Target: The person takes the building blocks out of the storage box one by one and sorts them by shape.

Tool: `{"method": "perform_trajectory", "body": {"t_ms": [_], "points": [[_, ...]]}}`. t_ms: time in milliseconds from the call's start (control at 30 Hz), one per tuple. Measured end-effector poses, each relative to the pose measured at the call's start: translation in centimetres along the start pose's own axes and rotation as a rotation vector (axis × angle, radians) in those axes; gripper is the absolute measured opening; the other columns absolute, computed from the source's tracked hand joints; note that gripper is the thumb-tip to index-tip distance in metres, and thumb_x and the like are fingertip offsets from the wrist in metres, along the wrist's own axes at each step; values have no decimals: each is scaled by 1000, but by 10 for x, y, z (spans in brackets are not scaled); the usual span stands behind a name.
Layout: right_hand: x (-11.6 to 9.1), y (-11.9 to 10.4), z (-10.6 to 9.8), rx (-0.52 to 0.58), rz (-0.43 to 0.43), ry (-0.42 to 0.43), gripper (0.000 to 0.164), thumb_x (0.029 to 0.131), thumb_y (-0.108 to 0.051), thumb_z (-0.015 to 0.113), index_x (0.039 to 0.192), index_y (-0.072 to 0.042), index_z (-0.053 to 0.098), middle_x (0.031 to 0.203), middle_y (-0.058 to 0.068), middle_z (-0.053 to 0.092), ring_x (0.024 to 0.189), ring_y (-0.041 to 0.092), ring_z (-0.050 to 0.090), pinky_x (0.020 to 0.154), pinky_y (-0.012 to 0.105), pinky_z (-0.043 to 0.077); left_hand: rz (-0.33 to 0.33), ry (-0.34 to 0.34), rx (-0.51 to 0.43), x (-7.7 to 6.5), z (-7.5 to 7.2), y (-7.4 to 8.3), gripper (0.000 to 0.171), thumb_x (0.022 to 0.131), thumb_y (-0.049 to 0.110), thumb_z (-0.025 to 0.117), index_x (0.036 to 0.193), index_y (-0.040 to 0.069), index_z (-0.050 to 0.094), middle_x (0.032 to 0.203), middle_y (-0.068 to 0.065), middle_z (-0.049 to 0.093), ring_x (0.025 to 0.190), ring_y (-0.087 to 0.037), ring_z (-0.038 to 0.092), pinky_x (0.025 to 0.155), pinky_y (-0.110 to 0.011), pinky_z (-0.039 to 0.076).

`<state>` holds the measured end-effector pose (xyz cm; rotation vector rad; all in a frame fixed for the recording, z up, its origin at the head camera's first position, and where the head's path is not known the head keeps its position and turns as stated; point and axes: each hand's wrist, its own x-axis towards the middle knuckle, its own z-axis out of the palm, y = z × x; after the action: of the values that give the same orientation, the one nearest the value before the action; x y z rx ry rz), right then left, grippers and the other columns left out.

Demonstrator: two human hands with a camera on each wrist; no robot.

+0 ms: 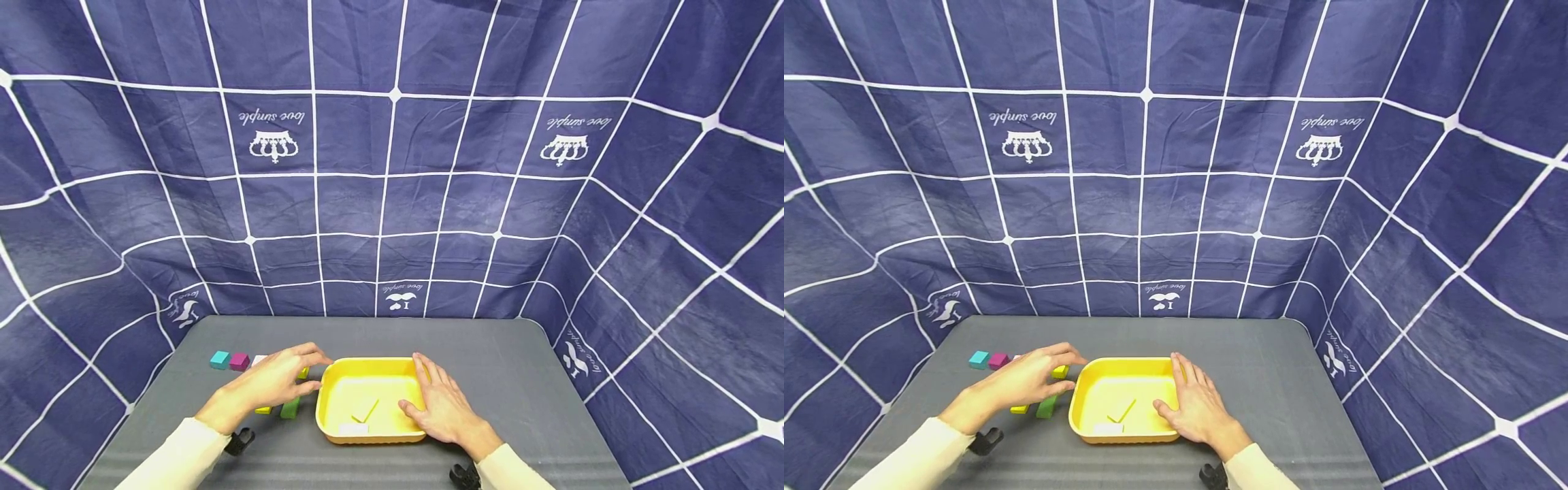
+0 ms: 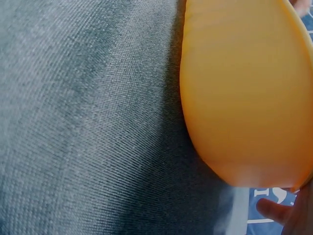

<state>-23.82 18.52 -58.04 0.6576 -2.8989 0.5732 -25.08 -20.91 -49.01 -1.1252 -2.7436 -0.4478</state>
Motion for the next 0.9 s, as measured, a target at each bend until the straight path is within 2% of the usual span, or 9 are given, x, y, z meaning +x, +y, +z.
{"method": "perform_trajectory", "body": {"t_ms": [133,367,500,667,767,900], "points": [[0,0,1,23,8,-1,101,107,-64,70,182,-7,34,183,13,45,159,41,56,128,68,51,52,-57,22,21,5,10,41,102,24,93,141,19,82,131,1,77,111,-16,77,96,-40,70],[0,1,2,51,27,-24,101,106,-62,70,183,-8,33,184,12,43,158,41,57,123,71,53,81,-203,15,51,18,27,47,100,34,95,144,22,81,136,9,75,122,-14,76,109,-42,67],[1,1,1,66,39,-28,101,106,-62,70,184,-9,31,185,10,42,158,41,56,121,72,54,93,-292,25,65,24,38,57,93,37,101,144,23,81,139,11,76,126,-13,75,110,-41,66],[1,2,1,54,33,-23,102,106,-62,71,183,-8,32,184,11,43,155,40,59,117,71,57,75,-398,55,80,33,51,72,81,48,108,145,32,80,143,15,74,132,-10,73,116,-38,63],[1,2,1,55,32,-24,102,106,-61,71,183,-7,32,184,11,43,155,41,59,116,71,57,87,-456,93,87,42,55,75,77,50,110,144,37,81,138,16,74,122,-4,71,115,-32,62],[1,2,2,65,33,-27,102,106,-61,72,184,-8,31,183,12,43,156,41,59,117,72,57,79,-528,140,94,53,57,77,71,43,115,141,41,82,127,15,71,105,1,64,106,-24,62]]}}
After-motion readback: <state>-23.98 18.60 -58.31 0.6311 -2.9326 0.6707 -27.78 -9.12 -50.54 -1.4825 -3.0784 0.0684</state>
